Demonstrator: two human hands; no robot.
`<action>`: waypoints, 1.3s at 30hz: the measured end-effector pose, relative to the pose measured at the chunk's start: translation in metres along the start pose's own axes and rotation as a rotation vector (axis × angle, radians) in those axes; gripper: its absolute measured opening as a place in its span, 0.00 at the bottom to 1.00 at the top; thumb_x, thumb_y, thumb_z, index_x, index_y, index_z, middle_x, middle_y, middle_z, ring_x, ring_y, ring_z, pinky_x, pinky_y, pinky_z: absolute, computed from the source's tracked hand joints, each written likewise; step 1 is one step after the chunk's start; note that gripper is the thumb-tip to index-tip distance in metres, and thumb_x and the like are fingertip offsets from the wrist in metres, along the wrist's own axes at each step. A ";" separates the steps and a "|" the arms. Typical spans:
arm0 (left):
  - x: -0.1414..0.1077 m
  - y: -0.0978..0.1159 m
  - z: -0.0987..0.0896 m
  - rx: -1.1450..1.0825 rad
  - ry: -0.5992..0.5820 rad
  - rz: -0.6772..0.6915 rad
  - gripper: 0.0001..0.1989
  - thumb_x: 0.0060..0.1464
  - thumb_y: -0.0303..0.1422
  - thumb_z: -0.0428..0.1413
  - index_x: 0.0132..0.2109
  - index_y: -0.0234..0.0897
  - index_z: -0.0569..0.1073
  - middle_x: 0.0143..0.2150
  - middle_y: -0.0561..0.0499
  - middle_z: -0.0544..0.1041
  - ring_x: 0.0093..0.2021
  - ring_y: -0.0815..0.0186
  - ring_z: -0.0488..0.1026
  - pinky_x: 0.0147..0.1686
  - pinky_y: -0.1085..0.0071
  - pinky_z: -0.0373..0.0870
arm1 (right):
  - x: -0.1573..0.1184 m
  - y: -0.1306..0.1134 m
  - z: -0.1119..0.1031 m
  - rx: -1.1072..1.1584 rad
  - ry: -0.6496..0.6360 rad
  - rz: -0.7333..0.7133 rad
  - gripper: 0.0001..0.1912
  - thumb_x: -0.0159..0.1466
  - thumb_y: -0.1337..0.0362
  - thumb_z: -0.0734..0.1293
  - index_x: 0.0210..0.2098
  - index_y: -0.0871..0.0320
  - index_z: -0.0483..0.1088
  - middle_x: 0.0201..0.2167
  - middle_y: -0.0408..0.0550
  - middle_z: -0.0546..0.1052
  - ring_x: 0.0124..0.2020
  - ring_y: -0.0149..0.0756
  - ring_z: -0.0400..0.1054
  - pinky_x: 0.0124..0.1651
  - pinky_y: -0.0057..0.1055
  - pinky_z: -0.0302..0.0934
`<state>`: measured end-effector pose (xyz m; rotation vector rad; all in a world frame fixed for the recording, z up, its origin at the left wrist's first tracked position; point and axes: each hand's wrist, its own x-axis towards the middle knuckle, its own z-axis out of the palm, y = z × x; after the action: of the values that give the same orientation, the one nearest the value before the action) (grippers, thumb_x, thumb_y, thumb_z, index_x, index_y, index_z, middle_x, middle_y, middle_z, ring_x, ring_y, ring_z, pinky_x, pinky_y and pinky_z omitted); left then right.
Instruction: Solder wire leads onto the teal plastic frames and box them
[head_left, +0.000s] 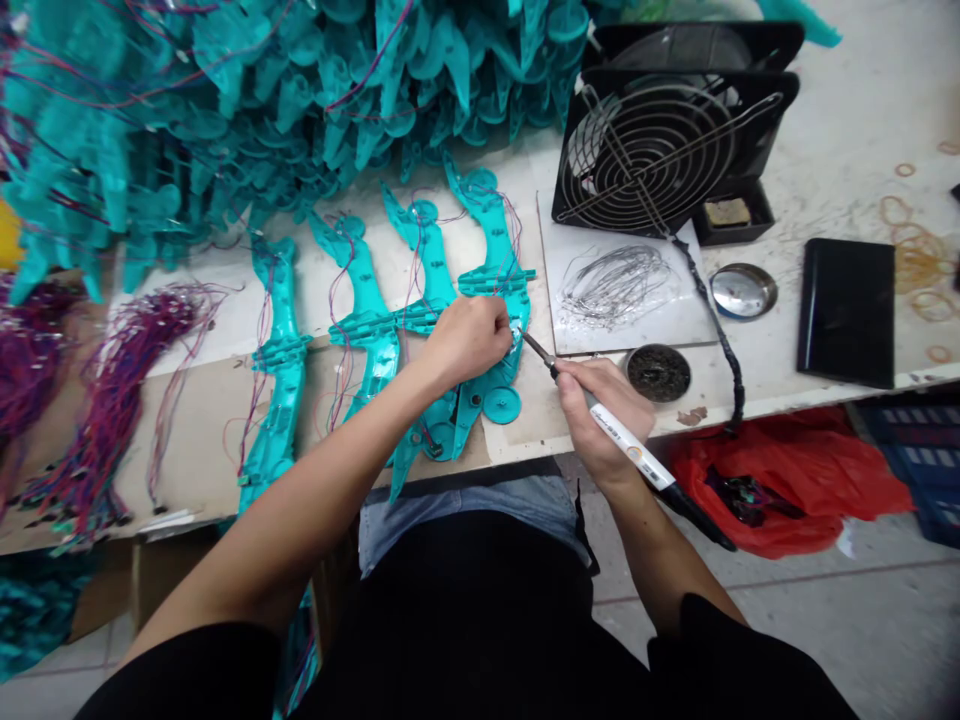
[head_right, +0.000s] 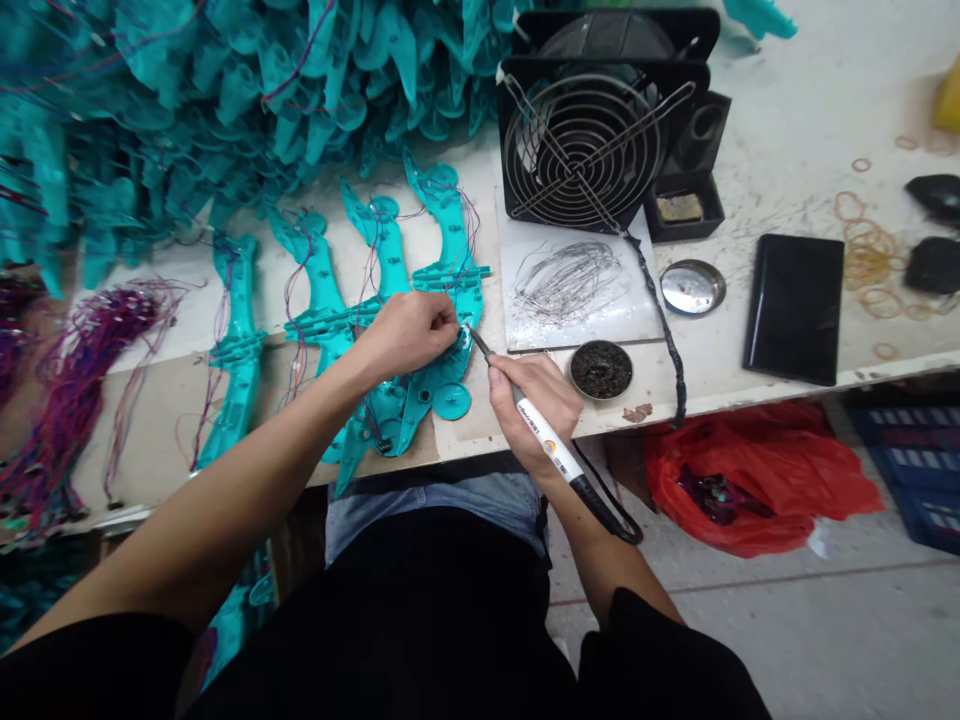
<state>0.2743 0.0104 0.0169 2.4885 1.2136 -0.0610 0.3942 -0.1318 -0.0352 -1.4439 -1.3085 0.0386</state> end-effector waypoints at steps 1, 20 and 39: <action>0.000 0.000 0.000 0.001 0.000 0.002 0.13 0.56 0.27 0.48 0.40 0.33 0.78 0.37 0.44 0.81 0.37 0.59 0.76 0.38 0.68 0.68 | 0.000 0.000 0.000 0.002 -0.001 0.003 0.08 0.66 0.66 0.66 0.38 0.57 0.79 0.33 0.48 0.82 0.34 0.36 0.76 0.38 0.34 0.73; -0.008 0.001 0.002 0.051 -0.007 -0.008 0.13 0.59 0.26 0.47 0.42 0.33 0.76 0.38 0.42 0.80 0.38 0.59 0.74 0.39 0.66 0.67 | -0.007 0.007 -0.037 -0.078 0.197 0.008 0.08 0.65 0.67 0.67 0.41 0.56 0.78 0.34 0.48 0.82 0.33 0.38 0.76 0.36 0.37 0.72; -0.003 -0.001 0.002 0.024 -0.002 -0.028 0.12 0.58 0.28 0.48 0.41 0.33 0.77 0.39 0.43 0.81 0.39 0.59 0.75 0.40 0.67 0.68 | 0.000 0.001 0.000 0.076 -0.056 -0.052 0.09 0.65 0.68 0.67 0.42 0.56 0.78 0.34 0.48 0.82 0.35 0.35 0.75 0.40 0.34 0.72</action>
<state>0.2718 0.0077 0.0153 2.4918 1.2546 -0.0858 0.3953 -0.1315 -0.0357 -1.3526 -1.3756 0.0941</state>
